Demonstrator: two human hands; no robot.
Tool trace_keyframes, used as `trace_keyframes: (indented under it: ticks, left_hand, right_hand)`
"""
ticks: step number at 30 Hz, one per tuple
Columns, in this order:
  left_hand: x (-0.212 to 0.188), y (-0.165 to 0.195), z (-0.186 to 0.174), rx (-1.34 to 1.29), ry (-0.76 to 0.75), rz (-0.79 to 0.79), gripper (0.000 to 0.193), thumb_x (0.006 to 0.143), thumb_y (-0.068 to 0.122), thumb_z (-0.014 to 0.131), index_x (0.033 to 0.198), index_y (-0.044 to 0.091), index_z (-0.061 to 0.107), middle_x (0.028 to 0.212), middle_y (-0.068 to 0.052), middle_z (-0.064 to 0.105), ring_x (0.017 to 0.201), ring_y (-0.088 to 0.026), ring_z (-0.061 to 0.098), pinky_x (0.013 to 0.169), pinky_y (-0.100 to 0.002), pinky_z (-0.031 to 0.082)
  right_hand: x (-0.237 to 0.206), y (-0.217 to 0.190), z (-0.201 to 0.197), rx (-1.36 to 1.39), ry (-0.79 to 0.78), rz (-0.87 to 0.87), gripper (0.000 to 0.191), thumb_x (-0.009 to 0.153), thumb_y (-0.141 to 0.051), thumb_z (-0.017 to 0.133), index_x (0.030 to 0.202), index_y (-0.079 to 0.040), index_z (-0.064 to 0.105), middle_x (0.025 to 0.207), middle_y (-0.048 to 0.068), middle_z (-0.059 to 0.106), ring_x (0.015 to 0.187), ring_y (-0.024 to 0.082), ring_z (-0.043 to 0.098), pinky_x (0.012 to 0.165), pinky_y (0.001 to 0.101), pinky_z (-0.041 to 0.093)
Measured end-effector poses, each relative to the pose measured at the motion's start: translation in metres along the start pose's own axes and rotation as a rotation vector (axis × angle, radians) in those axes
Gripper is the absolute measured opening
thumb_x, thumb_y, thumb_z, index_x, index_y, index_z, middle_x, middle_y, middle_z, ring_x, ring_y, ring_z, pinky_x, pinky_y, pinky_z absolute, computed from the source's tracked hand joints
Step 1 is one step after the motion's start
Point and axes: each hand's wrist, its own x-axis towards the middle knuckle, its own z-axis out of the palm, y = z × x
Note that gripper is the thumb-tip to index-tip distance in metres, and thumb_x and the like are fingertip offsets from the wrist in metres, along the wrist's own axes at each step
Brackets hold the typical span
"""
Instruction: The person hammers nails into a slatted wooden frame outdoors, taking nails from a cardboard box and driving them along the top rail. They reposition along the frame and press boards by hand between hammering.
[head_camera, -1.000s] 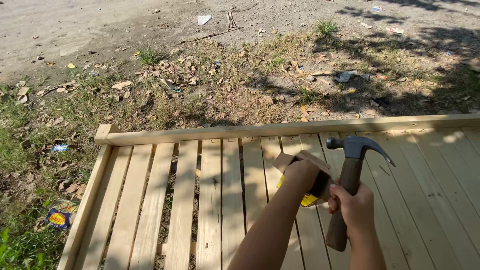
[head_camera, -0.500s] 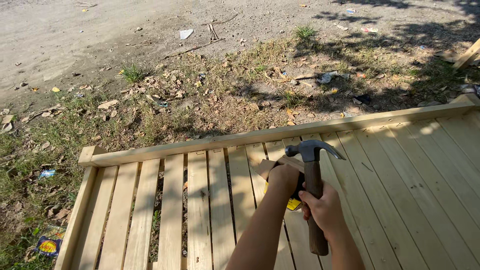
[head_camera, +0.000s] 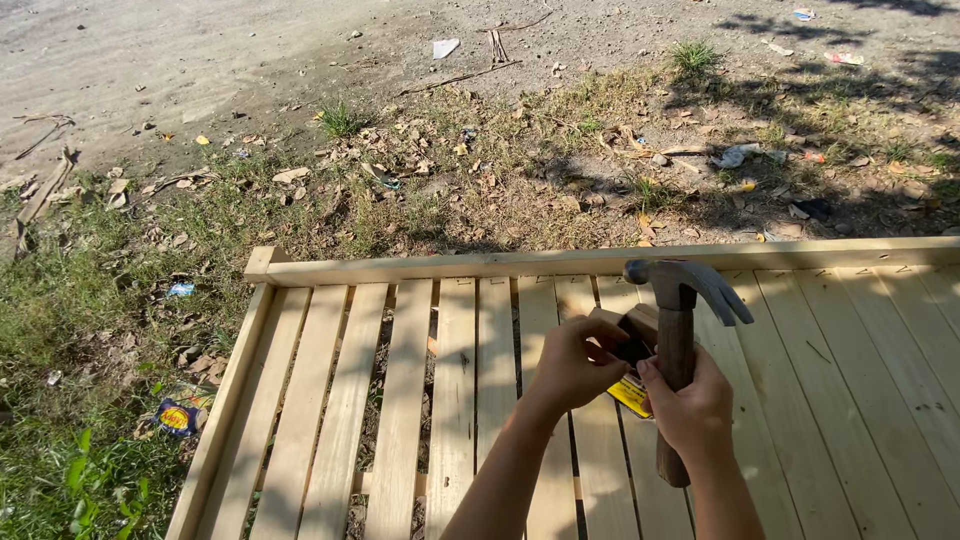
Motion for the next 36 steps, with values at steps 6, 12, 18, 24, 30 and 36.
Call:
trace_keyframes:
  ticks: [6, 12, 18, 24, 30, 36]
  left_hand:
    - [-0.007, 0.002, -0.032, -0.212, 0.143, -0.177, 0.039, 0.076, 0.007, 0.080, 0.114, 0.003, 0.072, 0.101, -0.008, 0.072, 0.088, -0.015, 0.075, 0.075, -0.027, 0.060]
    - [-0.024, -0.053, -0.069, -0.519, 0.159, -0.219, 0.018, 0.090, 0.006, 0.077, 0.105, -0.003, 0.072, 0.097, -0.013, 0.077, 0.090, -0.015, 0.074, 0.082, -0.030, 0.059]
    - [-0.026, -0.117, -0.151, -0.374, 0.603, -0.189, 0.011, 0.096, 0.011, 0.068, 0.102, 0.001, 0.069, 0.089, -0.002, 0.071, 0.079, -0.009, 0.062, 0.075, -0.026, 0.052]
    - [-0.030, -0.154, -0.235, -0.178, 1.043, -0.163, 0.010, 0.094, 0.008, 0.070, 0.098, -0.002, 0.070, 0.085, -0.003, 0.071, 0.076, -0.010, 0.063, 0.072, -0.026, 0.052]
    - [0.006, -0.185, -0.261, -0.054, 1.078, -0.050, 0.013, 0.092, 0.009, 0.074, 0.101, -0.001, 0.073, 0.089, -0.005, 0.077, 0.079, -0.008, 0.070, 0.076, -0.024, 0.055]
    - [0.041, -0.213, -0.262, 0.118, 1.058, -0.135, 0.017, 0.086, 0.006, 0.076, 0.102, 0.005, 0.077, 0.091, -0.005, 0.081, 0.084, -0.010, 0.075, 0.080, -0.027, 0.058]
  right_hand:
    - [-0.010, 0.001, 0.051, 0.158, -0.059, -0.032, 0.022, 0.089, -0.007, 0.075, 0.106, 0.002, 0.064, 0.082, 0.007, 0.067, 0.055, 0.012, 0.061, 0.047, 0.0291, 0.050]
    - [-0.016, -0.012, 0.104, 0.140, -0.127, 0.044, 0.024, 0.086, -0.009, 0.077, 0.102, 0.000, 0.061, 0.075, 0.007, 0.066, 0.049, 0.014, 0.059, 0.044, 0.0300, 0.046]
    - [-0.017, -0.006, 0.171, 0.178, -0.320, 0.333, 0.028, 0.095, -0.028, 0.065, 0.095, -0.001, 0.060, 0.068, 0.007, 0.057, 0.043, 0.017, 0.052, 0.041, 0.0336, 0.041]
    - [-0.010, 0.036, 0.249, -0.054, -0.492, 0.413, 0.033, 0.100, -0.034, 0.058, 0.095, -0.001, 0.059, 0.070, 0.010, 0.058, 0.046, 0.018, 0.053, 0.043, 0.0375, 0.044]
    - [0.011, 0.102, 0.293, -0.351, -0.411, 0.091, 0.037, 0.100, -0.036, 0.061, 0.099, 0.002, 0.060, 0.072, 0.016, 0.067, 0.060, 0.025, 0.065, 0.057, 0.0403, 0.050]
    - [0.018, 0.117, 0.290, -0.343, -0.423, 0.166, 0.035, 0.097, -0.038, 0.059, 0.101, -0.003, 0.062, 0.063, 0.013, 0.064, 0.054, 0.024, 0.064, 0.054, 0.0411, 0.051]
